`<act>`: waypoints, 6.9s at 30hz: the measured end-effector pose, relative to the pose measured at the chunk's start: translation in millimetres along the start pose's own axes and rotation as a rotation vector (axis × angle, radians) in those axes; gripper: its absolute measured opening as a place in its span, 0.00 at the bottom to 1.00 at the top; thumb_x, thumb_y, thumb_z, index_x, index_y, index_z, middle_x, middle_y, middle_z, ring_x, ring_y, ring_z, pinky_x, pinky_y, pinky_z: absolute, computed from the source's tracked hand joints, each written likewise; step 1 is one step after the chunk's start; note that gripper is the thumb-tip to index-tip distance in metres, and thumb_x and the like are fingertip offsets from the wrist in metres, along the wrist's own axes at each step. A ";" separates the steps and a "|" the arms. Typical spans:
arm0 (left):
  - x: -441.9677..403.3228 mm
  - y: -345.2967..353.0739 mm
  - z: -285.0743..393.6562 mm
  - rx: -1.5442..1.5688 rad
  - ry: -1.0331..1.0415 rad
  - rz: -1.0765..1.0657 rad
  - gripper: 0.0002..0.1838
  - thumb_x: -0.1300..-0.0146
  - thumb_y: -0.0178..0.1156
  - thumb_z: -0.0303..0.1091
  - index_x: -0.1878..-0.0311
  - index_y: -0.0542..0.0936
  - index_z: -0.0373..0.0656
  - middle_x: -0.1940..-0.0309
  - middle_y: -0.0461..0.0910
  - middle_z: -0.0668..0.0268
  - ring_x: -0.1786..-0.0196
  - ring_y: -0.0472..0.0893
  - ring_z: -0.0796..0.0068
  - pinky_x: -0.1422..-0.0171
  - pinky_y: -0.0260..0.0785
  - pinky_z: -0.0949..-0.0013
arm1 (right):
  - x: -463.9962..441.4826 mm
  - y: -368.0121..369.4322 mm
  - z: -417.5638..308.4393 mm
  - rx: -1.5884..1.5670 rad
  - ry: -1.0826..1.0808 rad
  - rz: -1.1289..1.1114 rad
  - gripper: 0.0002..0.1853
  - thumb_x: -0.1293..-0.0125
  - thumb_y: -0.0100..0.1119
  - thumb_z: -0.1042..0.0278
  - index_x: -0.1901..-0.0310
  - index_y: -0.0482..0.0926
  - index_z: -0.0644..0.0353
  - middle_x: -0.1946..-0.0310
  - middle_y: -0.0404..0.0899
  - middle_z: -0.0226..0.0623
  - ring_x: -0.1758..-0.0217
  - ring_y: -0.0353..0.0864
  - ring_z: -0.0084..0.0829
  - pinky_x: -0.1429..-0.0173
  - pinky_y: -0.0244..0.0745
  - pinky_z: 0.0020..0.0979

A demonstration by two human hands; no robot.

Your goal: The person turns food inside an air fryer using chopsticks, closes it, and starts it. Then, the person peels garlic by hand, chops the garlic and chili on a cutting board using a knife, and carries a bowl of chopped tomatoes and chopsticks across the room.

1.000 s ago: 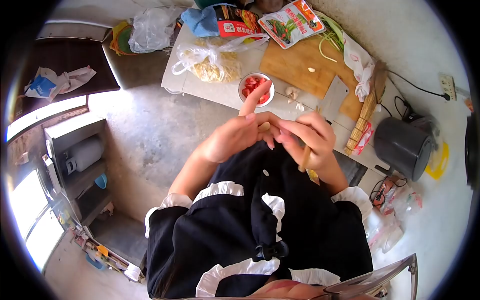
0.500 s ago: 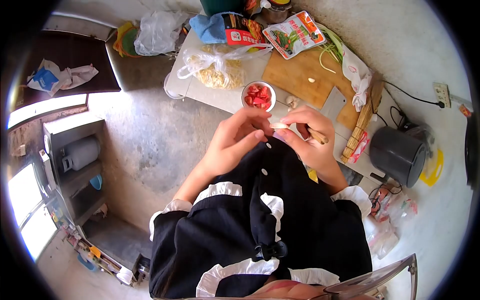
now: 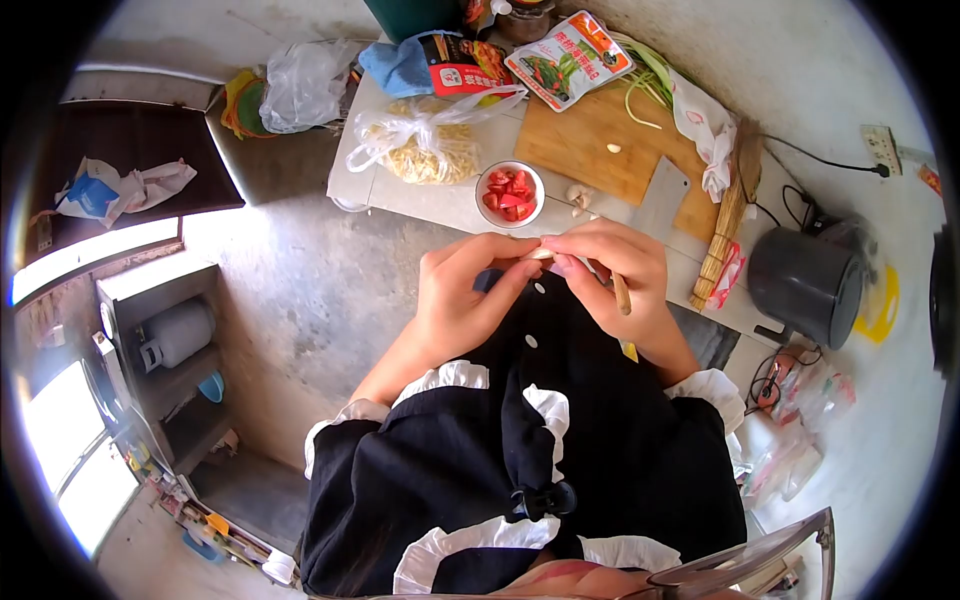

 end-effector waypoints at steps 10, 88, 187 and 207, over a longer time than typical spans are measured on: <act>11.5 4.5 -4.9 -0.014 0.064 0.075 0.06 0.40 0.63 0.19 0.60 0.81 0.31 0.71 0.84 0.57 0.69 0.85 0.71 0.64 0.76 0.74 | 11.1 6.6 -1.2 -0.063 0.093 0.049 0.10 0.43 0.62 0.82 0.59 0.83 0.63 0.68 0.84 0.37 0.74 0.79 0.22 0.73 0.68 0.21; 19.8 14.8 -19.7 0.508 0.008 0.016 0.09 0.40 0.63 0.20 0.56 0.83 0.33 0.59 0.81 0.58 0.67 0.76 0.80 0.65 0.69 0.78 | 32.9 5.8 -26.7 0.132 0.032 0.149 0.11 0.47 0.65 0.81 0.62 0.77 0.61 0.67 0.79 0.36 0.70 0.82 0.31 0.69 0.76 0.28; 33.7 -28.7 -32.8 0.373 -0.135 0.221 0.06 0.35 0.54 0.19 0.57 0.77 0.29 0.67 0.82 0.57 0.65 0.83 0.71 0.58 0.78 0.69 | 30.4 15.2 -2.5 -0.105 0.138 0.017 0.09 0.44 0.63 0.81 0.61 0.79 0.62 0.67 0.81 0.38 0.64 0.82 0.31 0.60 0.74 0.27; 7.5 -88.3 -42.3 -0.259 0.028 0.239 0.09 0.46 0.63 0.21 0.60 0.82 0.36 0.62 0.82 0.60 0.57 0.80 0.68 0.49 0.70 0.69 | 30.7 21.0 -1.9 -0.095 0.144 -0.011 0.11 0.45 0.64 0.82 0.60 0.80 0.61 0.63 0.80 0.36 0.68 0.80 0.25 0.65 0.73 0.23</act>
Point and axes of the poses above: each hand's wrist, its own x-axis away from the middle knuckle, its own y-axis out of the palm, z = x × y, the point moved 3 cm from there along -x, towards the middle knuckle
